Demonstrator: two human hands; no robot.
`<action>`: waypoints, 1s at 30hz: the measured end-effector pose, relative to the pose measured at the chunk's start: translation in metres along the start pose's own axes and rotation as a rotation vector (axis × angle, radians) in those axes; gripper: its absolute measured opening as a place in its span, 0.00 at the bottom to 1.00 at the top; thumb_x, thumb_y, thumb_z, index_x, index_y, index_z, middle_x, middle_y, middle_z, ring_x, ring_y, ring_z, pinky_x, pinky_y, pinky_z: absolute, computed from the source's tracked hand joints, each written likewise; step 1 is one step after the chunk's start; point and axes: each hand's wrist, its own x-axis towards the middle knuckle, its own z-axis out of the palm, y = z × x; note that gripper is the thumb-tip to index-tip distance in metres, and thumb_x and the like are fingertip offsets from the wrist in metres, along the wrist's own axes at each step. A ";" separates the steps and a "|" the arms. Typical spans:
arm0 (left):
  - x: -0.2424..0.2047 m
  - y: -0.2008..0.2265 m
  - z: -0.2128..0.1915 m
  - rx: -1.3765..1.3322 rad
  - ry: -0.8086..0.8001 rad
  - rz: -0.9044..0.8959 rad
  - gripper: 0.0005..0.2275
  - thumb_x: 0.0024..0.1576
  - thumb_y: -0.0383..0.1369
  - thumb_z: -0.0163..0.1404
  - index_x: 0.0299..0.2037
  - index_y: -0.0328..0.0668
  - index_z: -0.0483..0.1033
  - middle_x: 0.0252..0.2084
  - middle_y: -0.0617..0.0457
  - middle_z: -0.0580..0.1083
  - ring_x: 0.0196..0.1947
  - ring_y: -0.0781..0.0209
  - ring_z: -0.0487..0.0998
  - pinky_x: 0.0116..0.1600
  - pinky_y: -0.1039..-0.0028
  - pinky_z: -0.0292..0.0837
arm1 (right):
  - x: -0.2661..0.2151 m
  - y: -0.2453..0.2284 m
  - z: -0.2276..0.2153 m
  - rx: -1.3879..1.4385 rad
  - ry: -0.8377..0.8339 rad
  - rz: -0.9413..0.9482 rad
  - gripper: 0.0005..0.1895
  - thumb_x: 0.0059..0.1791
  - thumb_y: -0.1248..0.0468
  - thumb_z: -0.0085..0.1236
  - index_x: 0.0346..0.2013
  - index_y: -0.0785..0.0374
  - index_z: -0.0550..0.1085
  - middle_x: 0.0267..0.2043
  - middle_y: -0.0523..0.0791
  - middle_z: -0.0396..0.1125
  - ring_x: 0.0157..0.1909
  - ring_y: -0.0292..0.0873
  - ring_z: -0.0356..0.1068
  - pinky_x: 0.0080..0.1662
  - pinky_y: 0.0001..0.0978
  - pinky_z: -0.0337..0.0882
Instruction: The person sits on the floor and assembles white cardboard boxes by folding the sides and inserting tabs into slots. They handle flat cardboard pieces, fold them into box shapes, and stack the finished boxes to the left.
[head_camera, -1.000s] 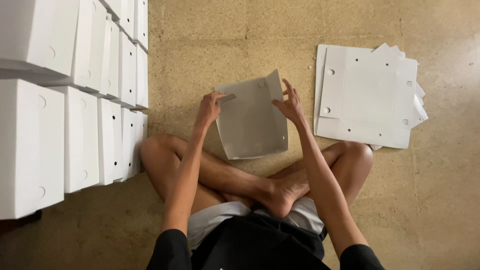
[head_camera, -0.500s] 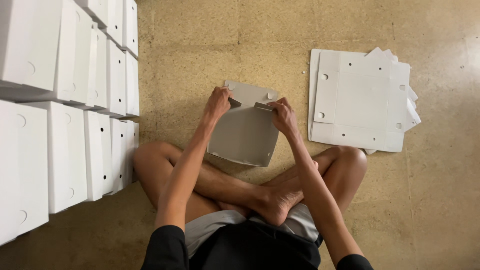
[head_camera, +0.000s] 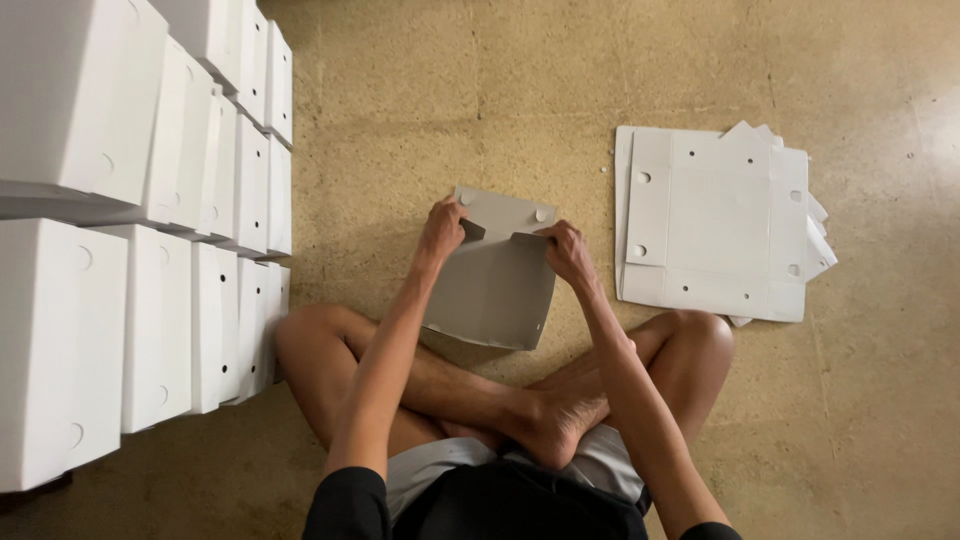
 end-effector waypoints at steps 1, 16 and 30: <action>0.000 0.005 -0.006 0.005 0.007 0.003 0.09 0.47 0.14 0.44 0.32 0.25 0.78 0.34 0.35 0.71 0.41 0.31 0.76 0.50 0.49 0.75 | 0.002 0.001 0.001 0.002 0.004 -0.008 0.19 0.42 0.72 0.45 0.40 0.59 0.82 0.36 0.53 0.67 0.39 0.65 0.71 0.42 0.55 0.72; 0.025 0.041 0.005 0.423 -0.127 0.197 0.08 0.54 0.18 0.48 0.36 0.37 0.80 0.40 0.51 0.73 0.50 0.51 0.74 0.44 0.64 0.81 | -0.077 -0.050 0.002 0.223 -0.081 0.340 0.17 0.42 0.73 0.42 0.39 0.86 0.72 0.39 0.68 0.60 0.19 0.57 0.71 0.18 0.46 0.74; 0.004 0.152 -0.001 0.665 0.218 0.242 0.46 0.38 0.25 0.67 0.68 0.55 0.54 0.65 0.46 0.59 0.67 0.42 0.59 0.65 0.48 0.62 | -0.114 -0.068 0.020 0.408 -0.013 0.516 0.30 0.46 0.77 0.37 0.65 0.67 0.55 0.48 0.67 0.47 0.26 0.66 0.71 0.25 0.45 0.80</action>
